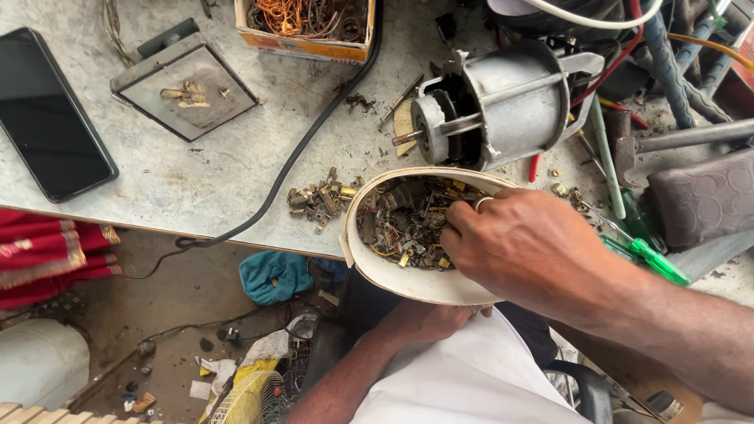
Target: The person uses pliers and a screwdriver to disassemble small metal lock components over a white bowl. They pick up pieces from the bowl, use the pliers to pull apart parts, and occasionally use the screwdriver to pry or adjust components. The disassembled pieces are placed back into the bowl or on the table.
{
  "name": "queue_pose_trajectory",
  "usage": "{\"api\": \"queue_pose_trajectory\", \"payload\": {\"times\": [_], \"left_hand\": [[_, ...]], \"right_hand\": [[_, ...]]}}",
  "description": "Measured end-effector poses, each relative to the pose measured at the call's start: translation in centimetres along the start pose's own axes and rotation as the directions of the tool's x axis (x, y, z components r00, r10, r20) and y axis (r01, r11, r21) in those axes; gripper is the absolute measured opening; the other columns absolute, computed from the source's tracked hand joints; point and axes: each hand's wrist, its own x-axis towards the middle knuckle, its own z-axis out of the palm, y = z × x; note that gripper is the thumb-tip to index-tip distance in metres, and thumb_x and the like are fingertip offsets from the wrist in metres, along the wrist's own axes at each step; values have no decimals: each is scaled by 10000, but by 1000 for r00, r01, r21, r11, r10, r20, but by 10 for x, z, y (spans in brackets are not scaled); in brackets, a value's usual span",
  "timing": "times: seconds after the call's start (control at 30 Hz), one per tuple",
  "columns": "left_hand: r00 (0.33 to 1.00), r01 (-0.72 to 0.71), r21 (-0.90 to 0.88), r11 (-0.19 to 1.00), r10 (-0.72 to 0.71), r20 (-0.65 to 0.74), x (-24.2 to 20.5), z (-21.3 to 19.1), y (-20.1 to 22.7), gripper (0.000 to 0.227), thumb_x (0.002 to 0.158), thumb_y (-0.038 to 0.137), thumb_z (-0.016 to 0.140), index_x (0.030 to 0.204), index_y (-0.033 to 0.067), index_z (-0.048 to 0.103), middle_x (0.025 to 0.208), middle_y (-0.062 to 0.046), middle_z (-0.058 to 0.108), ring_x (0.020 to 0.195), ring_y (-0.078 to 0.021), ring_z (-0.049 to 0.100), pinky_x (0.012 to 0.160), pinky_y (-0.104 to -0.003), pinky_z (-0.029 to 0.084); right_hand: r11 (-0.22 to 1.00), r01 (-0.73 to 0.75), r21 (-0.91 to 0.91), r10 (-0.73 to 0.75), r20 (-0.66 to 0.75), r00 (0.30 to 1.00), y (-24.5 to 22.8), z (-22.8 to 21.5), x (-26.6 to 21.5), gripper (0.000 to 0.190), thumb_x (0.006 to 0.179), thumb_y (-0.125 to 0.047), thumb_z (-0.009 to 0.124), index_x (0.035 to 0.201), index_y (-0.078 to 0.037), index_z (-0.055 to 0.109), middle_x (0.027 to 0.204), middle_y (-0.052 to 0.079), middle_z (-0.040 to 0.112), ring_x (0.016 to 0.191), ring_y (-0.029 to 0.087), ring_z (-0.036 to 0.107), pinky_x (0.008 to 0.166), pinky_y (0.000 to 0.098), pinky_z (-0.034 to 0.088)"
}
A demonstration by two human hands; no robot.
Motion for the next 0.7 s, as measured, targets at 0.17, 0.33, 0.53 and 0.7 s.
{"api": "queue_pose_trajectory", "payload": {"times": [0.17,0.33,0.53,0.7], "left_hand": [[987,-148,100,984,153,-46,-1,3,-9,104,1005,148,615,1056,91,685,928,-39,709,861,-219,687,784,-386,540],[984,174,-176,969,-167,54,2,3,0,170,1074,200,559,1011,89,671,824,-15,688,712,-145,672,654,-330,558],[991,128,-159,979,-132,-14,3,-1,15,216,1073,233,579,969,72,680,787,-11,697,659,-115,673,628,-323,556],[976,218,-218,951,-213,49,5,-1,27,200,1044,210,580,1033,26,658,802,-24,703,649,-108,668,618,-310,566]], "right_hand": [[998,26,-53,-27,-21,999,-4,3,12,153,812,-92,693,957,-44,697,954,109,671,665,196,664,497,311,580],[988,71,139,-32,-265,964,-1,-2,-1,106,793,-122,682,878,-61,664,845,94,629,634,204,644,533,362,573],[904,147,402,95,-524,846,4,5,-26,106,899,-109,703,952,-31,655,827,88,659,665,201,683,531,312,574],[695,272,666,306,-616,726,8,17,-44,155,905,7,712,1029,-31,627,918,76,722,842,178,778,760,277,608]]}}
